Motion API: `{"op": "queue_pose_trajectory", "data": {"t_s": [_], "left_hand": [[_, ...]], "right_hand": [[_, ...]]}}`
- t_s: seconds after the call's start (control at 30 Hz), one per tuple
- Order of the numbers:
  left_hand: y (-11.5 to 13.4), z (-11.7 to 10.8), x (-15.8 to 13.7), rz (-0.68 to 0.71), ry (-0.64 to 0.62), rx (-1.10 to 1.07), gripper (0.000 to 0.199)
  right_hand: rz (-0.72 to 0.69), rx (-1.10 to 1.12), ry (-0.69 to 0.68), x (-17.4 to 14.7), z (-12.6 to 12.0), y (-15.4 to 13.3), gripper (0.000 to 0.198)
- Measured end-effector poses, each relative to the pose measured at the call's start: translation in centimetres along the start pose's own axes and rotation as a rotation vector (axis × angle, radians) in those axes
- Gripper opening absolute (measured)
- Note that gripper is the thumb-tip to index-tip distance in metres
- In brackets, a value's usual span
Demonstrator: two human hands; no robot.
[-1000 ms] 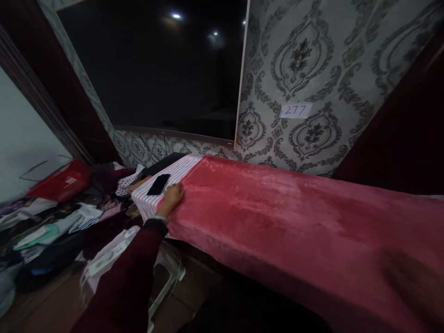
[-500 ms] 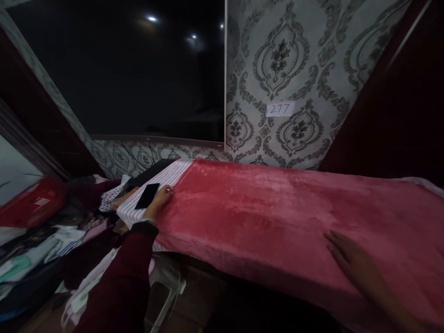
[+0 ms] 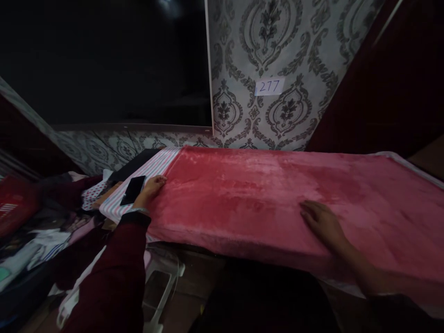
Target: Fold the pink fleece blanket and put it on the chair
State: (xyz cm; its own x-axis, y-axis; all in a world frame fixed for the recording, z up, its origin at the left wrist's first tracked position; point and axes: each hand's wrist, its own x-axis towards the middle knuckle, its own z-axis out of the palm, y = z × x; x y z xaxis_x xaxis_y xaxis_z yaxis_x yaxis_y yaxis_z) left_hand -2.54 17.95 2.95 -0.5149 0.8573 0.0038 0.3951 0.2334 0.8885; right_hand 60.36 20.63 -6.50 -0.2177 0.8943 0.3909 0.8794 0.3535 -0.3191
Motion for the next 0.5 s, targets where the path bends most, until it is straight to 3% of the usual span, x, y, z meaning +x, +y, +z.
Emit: {"op": "queue_pose_trajectory", "data": {"t_s": [0.27, 0.5], "left_hand": [[-0.1, -0.7, 0.8, -0.057, -0.11, -0.024, 0.023], [-0.4, -0.7, 0.5, -0.017, 0.065, -0.184, 0.026]], "right_hand": [[-0.089, 0.003, -0.118, 4.0, 2.0, -4.6, 0.044], [-0.088, 0.005, -0.202, 5.4, 2.5, -5.2, 0.044]]}}
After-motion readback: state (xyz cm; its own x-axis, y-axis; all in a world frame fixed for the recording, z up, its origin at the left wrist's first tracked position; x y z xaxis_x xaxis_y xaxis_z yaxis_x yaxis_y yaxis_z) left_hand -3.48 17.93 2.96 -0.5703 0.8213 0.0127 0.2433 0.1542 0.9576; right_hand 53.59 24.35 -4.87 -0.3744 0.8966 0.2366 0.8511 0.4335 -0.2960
